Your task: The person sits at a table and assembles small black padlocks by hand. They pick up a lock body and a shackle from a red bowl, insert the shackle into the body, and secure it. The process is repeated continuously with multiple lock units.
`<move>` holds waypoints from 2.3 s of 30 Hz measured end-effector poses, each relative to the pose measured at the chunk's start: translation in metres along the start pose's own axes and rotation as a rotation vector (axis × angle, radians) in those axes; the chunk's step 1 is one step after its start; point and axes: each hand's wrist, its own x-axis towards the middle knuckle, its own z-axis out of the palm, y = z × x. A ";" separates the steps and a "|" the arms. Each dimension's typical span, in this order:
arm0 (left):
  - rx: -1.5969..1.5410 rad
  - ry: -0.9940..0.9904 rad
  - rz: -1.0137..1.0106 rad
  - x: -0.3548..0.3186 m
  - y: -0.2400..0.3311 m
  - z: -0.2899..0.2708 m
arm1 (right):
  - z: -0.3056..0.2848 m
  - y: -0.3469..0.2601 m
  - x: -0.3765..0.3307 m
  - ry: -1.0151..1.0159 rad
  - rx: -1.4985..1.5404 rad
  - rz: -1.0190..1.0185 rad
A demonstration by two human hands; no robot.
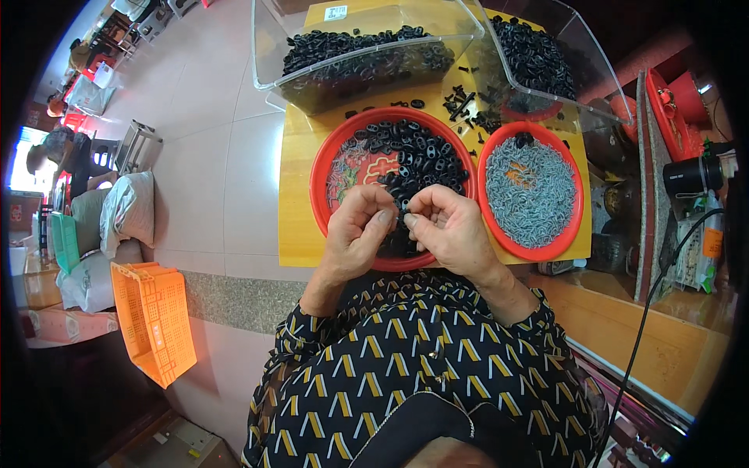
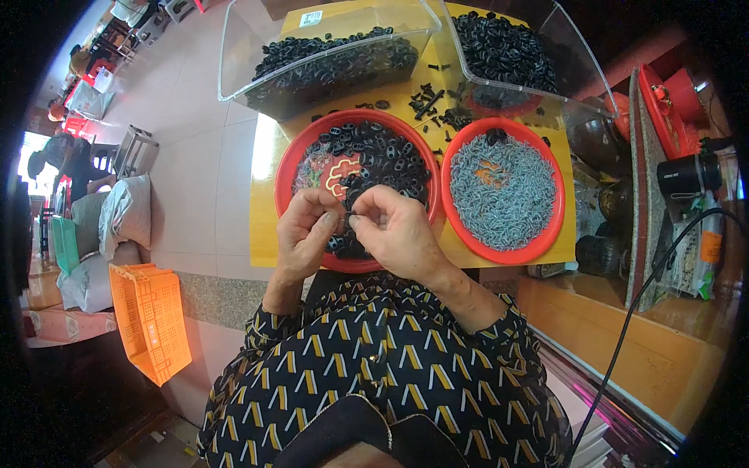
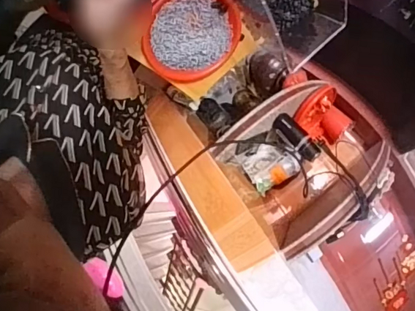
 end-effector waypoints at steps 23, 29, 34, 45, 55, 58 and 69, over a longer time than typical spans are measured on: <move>0.000 0.162 -0.065 0.008 -0.003 0.011 | -0.002 0.008 0.010 0.049 0.160 0.006; 0.040 0.061 -0.173 -0.001 -0.003 0.006 | -0.005 0.013 0.008 0.040 0.203 0.022; 0.089 0.056 -0.183 0.000 -0.006 0.008 | -0.004 0.016 0.005 0.054 0.159 0.005; 0.183 0.163 -0.105 0.000 -0.008 0.023 | -0.003 0.019 0.003 0.101 0.127 -0.051; 1.126 0.096 0.404 0.069 -0.012 -0.030 | -0.020 0.020 0.001 0.128 0.156 -0.019; 1.154 0.028 0.365 0.084 -0.013 -0.029 | -0.023 0.020 0.000 0.122 0.143 -0.010; 1.352 -0.173 0.275 0.111 -0.034 -0.024 | -0.028 0.025 0.000 0.102 0.130 0.019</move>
